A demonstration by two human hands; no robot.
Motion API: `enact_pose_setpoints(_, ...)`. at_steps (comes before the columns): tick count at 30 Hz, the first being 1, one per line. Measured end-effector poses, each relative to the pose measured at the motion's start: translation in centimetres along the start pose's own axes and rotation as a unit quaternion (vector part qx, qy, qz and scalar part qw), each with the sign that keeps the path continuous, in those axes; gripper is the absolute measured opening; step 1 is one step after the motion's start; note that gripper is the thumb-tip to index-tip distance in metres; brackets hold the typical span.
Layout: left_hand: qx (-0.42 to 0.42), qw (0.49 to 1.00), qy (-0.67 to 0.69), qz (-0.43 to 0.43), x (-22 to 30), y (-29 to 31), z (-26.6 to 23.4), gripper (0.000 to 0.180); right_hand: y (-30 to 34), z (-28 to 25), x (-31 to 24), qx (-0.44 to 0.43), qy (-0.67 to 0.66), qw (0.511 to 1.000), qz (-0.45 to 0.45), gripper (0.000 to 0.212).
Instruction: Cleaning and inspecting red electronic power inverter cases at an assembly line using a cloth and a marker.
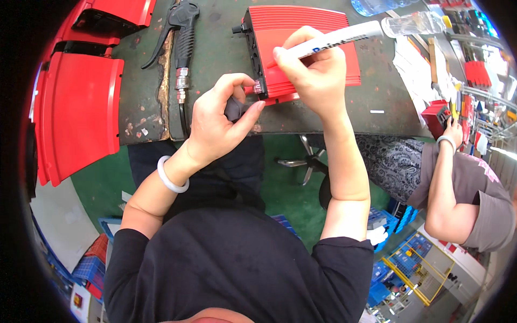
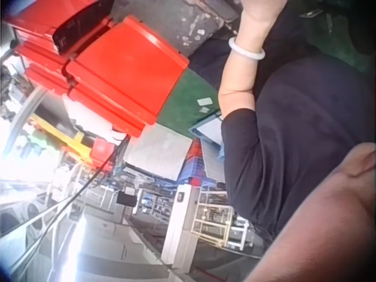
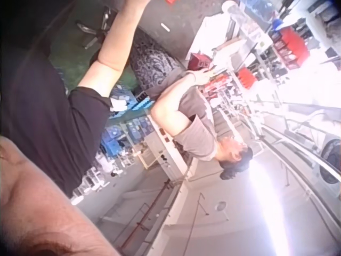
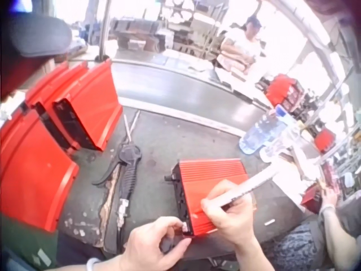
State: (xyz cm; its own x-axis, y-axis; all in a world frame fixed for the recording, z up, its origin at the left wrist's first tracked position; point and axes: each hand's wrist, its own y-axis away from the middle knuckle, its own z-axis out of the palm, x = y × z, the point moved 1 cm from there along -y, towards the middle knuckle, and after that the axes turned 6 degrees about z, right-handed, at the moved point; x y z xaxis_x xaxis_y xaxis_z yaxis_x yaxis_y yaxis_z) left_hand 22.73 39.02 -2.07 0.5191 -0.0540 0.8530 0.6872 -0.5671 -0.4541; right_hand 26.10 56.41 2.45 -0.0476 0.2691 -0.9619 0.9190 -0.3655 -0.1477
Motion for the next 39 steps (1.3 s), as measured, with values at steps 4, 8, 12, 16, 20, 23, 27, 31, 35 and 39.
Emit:
enact_pose_setpoints(4, 0.006, 1.0, -0.003, -0.001, -0.32, 0.26, 0.02, 0.026, 0.12, 0.21, 0.1, -0.019, 0.007, 1.0, 0.01, 0.012)
enact_pose_setpoints(8, 0.006, 1.0, -0.001, -0.001, -0.06, 0.02, 0.21, 0.027, 0.13, 0.08, -0.02, -0.014, -0.017, 1.0, 0.017, 0.012)
enact_pose_setpoints(12, -0.003, 1.0, -0.005, -0.019, 0.11, 0.08, 0.13, 0.028, 0.14, -0.03, -0.14, -0.036, 0.003, 0.999, 0.014, 0.012)
enact_pose_setpoints(16, -0.005, 1.0, 0.002, -0.017, 0.02, 0.08, 0.19, 0.027, 0.21, -0.12, -0.03, -0.032, 0.012, 0.999, 0.009, 0.012)
enact_pose_setpoints(20, 0.002, 1.0, 0.001, -0.008, -0.02, 0.11, 0.2, 0.027, 0.34, -0.13, -0.12, -0.053, 0.002, 0.998, 0.021, 0.012)
enact_pose_setpoints(23, 0.001, 1.0, 0.004, -0.009, 0.15, 0.17, 0.18, 0.027, 0.53, -0.12, -0.17, -0.063, -0.002, 0.998, 0.017, 0.013)
enact_pose_setpoints(27, -0.002, 1.0, 0.004, -0.008, 0.14, 0.2, 0.19, 0.027, 0.73, -0.08, -0.54, -0.066, -0.01, 0.997, 0.04, 0.009)
enact_pose_setpoints(31, -0.001, 1.0, 0.005, -0.004, 0.03, 0.24, 0.25, 0.027, 0.73, -0.04, -0.4, -0.065, 0.009, 0.997, 0.03, 0.01)
enact_pose_setpoints(35, 0.001, 1.0, 0.008, -0.01, 0.04, 0.13, 0.28, 0.027, 0.63, -0.03, -0.37, -0.067, 0.038, 0.997, 0.026, 0.01)
enact_pose_setpoints(39, 0.001, 1.0, 0.002, -0.008, 0.03, 0.14, 0.27, 0.027, 0.61, -0.18, -0.5, -0.085, 0.029, 0.996, 0.027, 0.01)
